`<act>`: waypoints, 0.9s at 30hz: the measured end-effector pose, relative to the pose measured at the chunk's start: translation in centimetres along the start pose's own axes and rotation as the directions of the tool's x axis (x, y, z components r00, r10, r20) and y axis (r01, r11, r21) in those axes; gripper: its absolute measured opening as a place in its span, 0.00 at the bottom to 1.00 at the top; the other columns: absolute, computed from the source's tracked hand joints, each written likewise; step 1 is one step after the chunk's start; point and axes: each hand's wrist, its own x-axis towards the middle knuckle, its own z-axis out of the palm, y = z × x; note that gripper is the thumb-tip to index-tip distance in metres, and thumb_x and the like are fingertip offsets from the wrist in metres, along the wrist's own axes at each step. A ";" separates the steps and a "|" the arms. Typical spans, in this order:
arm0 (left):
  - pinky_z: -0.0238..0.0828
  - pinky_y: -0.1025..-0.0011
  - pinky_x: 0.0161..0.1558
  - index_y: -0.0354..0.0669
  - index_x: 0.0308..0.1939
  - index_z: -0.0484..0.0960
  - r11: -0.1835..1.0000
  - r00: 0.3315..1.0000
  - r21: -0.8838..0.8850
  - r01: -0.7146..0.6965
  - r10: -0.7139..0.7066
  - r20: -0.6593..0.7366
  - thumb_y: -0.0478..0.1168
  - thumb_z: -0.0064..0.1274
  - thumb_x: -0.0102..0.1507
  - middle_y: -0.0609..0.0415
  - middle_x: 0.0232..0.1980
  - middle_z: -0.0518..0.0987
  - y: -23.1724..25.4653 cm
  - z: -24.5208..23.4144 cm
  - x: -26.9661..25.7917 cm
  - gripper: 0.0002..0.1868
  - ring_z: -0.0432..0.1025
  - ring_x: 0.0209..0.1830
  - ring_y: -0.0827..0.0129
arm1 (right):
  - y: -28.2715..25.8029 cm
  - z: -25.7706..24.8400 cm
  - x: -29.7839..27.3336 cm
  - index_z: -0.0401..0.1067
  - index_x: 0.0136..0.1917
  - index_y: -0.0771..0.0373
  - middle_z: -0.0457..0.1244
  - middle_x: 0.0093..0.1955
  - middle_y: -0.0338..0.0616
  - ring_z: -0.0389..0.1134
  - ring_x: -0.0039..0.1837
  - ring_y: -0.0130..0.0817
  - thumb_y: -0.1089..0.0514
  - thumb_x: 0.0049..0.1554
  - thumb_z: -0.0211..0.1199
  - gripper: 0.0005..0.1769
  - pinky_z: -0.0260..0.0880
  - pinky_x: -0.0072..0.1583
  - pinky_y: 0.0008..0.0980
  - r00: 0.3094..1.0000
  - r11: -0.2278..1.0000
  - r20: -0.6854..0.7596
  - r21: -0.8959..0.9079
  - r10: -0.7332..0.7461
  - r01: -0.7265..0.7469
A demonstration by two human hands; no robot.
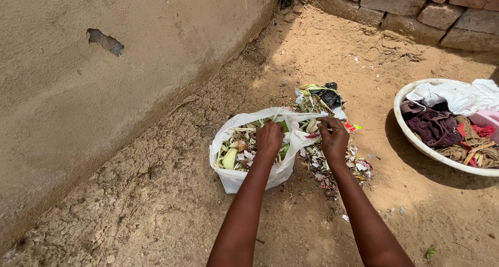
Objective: The person sorts through piles of organic waste and paper debris on the ground, placing specific pieces into a white plastic bag by hand.
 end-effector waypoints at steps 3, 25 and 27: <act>0.66 0.49 0.57 0.40 0.48 0.83 0.982 0.997 0.182 -0.044 0.033 0.065 0.29 0.49 0.67 0.46 0.33 0.84 -1.2 3.5 1.3 0.09 0.80 0.35 0.56 | -1.2 0.1 -0.1 0.80 0.54 0.65 0.70 0.59 0.50 0.72 0.53 0.32 0.66 0.61 0.63 0.08 0.77 0.50 0.28 0.985 0.985 0.000 0.024 -0.171 0.171; 0.65 0.58 0.63 0.46 0.60 0.80 0.895 0.885 -0.149 -0.421 0.369 -0.284 0.41 0.54 0.66 0.48 0.60 0.80 8.6 -0.1 -6.3 0.18 0.72 0.61 0.57 | 7.1 -4.0 0.0 0.77 0.50 0.63 0.68 0.64 0.46 0.70 0.63 0.32 0.66 0.62 0.59 0.06 0.70 0.65 0.34 0.953 0.901 0.264 0.362 0.147 -0.239; 0.64 0.54 0.72 0.48 0.58 0.82 0.808 0.842 -0.236 -0.540 0.514 -0.165 0.39 0.54 0.68 0.51 0.59 0.83 10.2 3.1 -8.7 0.14 0.75 0.60 0.60 | 10.3 -5.8 0.7 0.77 0.52 0.61 0.70 0.54 0.47 0.69 0.51 0.34 0.66 0.61 0.59 0.09 0.72 0.56 0.35 0.886 0.809 0.205 0.360 0.417 -0.464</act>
